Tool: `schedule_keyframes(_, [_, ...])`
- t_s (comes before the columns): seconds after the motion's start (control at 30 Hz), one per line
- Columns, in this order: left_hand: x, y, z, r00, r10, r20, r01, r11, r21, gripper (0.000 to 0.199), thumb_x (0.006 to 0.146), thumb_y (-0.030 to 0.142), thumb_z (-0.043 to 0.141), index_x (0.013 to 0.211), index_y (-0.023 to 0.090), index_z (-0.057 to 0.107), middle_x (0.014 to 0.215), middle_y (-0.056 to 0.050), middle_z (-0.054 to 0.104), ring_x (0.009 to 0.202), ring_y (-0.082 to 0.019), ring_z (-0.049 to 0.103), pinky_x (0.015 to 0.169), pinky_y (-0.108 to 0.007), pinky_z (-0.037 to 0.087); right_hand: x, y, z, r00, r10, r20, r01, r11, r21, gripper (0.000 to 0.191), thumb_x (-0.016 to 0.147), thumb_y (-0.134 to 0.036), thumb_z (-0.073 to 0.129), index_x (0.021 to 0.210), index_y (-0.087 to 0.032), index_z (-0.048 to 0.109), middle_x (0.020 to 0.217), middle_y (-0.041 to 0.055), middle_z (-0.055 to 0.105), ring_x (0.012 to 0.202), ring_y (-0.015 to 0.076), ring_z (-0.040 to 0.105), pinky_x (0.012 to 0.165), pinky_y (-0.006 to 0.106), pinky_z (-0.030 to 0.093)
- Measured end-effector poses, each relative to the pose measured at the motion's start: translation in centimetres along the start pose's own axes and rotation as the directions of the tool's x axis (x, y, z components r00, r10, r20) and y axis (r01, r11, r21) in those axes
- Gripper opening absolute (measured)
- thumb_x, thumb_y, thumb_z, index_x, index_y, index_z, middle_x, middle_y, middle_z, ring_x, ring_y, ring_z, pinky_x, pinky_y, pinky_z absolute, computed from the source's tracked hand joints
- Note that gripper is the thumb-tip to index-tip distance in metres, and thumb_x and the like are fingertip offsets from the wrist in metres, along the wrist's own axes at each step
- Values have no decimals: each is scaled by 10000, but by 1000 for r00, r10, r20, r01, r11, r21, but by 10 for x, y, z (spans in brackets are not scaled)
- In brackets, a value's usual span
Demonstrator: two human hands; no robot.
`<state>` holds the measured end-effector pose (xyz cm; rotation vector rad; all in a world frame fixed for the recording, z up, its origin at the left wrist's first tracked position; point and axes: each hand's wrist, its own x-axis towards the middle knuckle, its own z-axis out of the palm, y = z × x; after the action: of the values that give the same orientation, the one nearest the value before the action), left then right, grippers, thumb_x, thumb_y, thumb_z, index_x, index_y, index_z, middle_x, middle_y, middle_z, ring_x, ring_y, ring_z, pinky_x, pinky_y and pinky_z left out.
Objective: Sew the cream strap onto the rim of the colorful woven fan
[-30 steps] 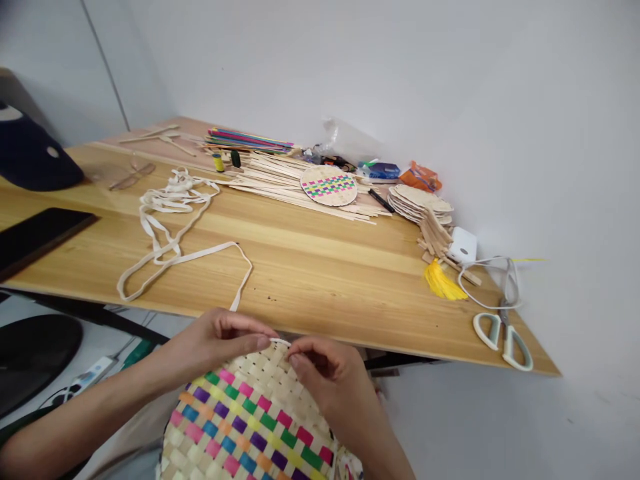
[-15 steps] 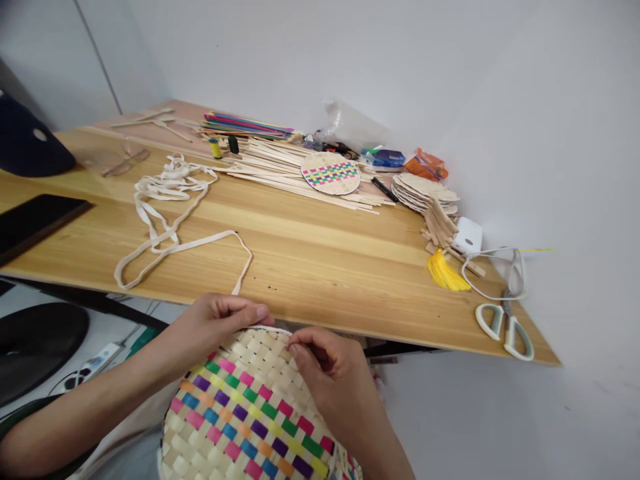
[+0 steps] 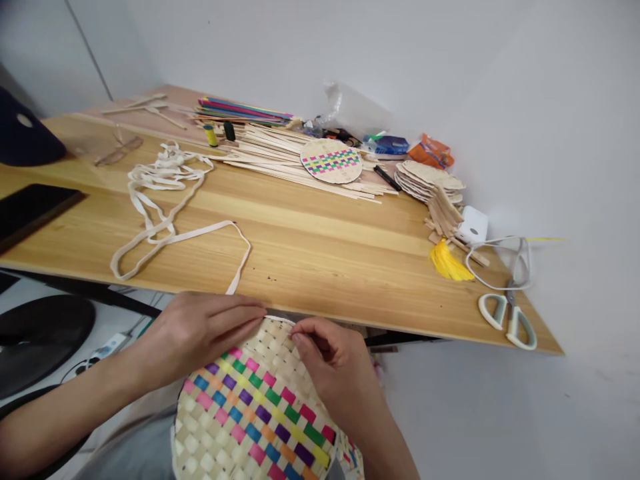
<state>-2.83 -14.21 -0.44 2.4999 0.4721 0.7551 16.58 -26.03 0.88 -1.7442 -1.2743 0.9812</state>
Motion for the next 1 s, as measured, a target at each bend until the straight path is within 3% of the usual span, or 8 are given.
schedule_keyframes(0.1, [-6, -2, 2, 967, 253, 3, -240, 912, 334, 185, 923, 139, 517, 1053, 159, 649, 1009, -66, 731, 891, -175, 691, 847, -285, 548, 0, 1, 1, 1000, -18, -10, 18, 1000, -6, 159, 863, -327, 582, 846, -219, 697, 773, 9, 700, 692, 158, 617, 605, 243, 457])
schedule_keyframes(0.2, [-14, -5, 3, 924, 383, 2, -341, 820, 461, 221, 892, 90, 558, 1099, 129, 621, 1089, -92, 720, 1001, -196, 669, 953, -308, 510, 1, 1, 1, 998, -44, -37, 43, 999, -20, 158, 858, -317, 583, 826, -216, 701, 745, 8, 697, 657, 152, 609, 577, 238, 451])
schedule_keyframes(0.37, [-22, -11, 4, 911, 413, -18, -363, 820, 442, 315, 906, 97, 529, 1204, 181, 587, 1166, -72, 701, 1128, -195, 620, 1040, -311, 456, 1, -3, 2, 997, -64, -44, 62, 997, -41, 159, 856, -305, 581, 830, -212, 708, 759, 12, 709, 659, 154, 621, 587, 238, 464])
schedule_keyframes(0.6, [-14, -9, 4, 934, 355, 38, -338, 845, 414, 204, 911, 113, 534, 1086, 126, 639, 1120, -104, 715, 988, -200, 681, 933, -290, 508, -2, -9, 5, 987, -110, -114, 100, 991, -92, 156, 855, -277, 580, 790, -212, 706, 689, 2, 686, 602, 142, 593, 583, 233, 468])
schedule_keyframes(0.7, [-9, -4, 5, 970, 230, -74, -199, 935, 294, 142, 895, 177, 582, 994, 173, 683, 1035, -51, 747, 894, -183, 707, 851, -269, 535, -3, -10, 4, 987, -132, -92, 120, 985, -123, 146, 851, -272, 585, 809, -217, 713, 695, 6, 694, 587, 143, 591, 568, 233, 466])
schedule_keyframes(0.83, [3, 8, 6, 972, -178, -153, 160, 980, -120, 105, 872, 240, 627, 855, 183, 713, 942, -37, 756, 844, -159, 701, 769, -235, 531, -4, -14, 5, 983, -130, -131, 121, 990, -77, 138, 835, -277, 598, 781, -224, 714, 690, 3, 695, 574, 142, 583, 549, 234, 450])
schedule_keyframes(0.9, [10, 13, 6, 911, -404, -87, 351, 868, -350, 129, 831, 262, 672, 746, 168, 696, 880, -39, 746, 822, -155, 684, 748, -227, 514, -5, -15, 6, 979, -127, -160, 120, 991, -52, 131, 827, -280, 609, 765, -228, 713, 675, -1, 689, 565, 141, 575, 550, 237, 445])
schedule_keyframes(1.0, [15, 14, 8, 769, -630, 105, 560, 587, -584, 202, 756, 328, 733, 671, 160, 659, 738, -20, 717, 677, -140, 643, 600, -209, 480, -6, -16, 6, 976, -133, -171, 126, 991, -52, 124, 825, -286, 619, 768, -234, 716, 656, -10, 678, 545, 132, 560, 555, 236, 446])
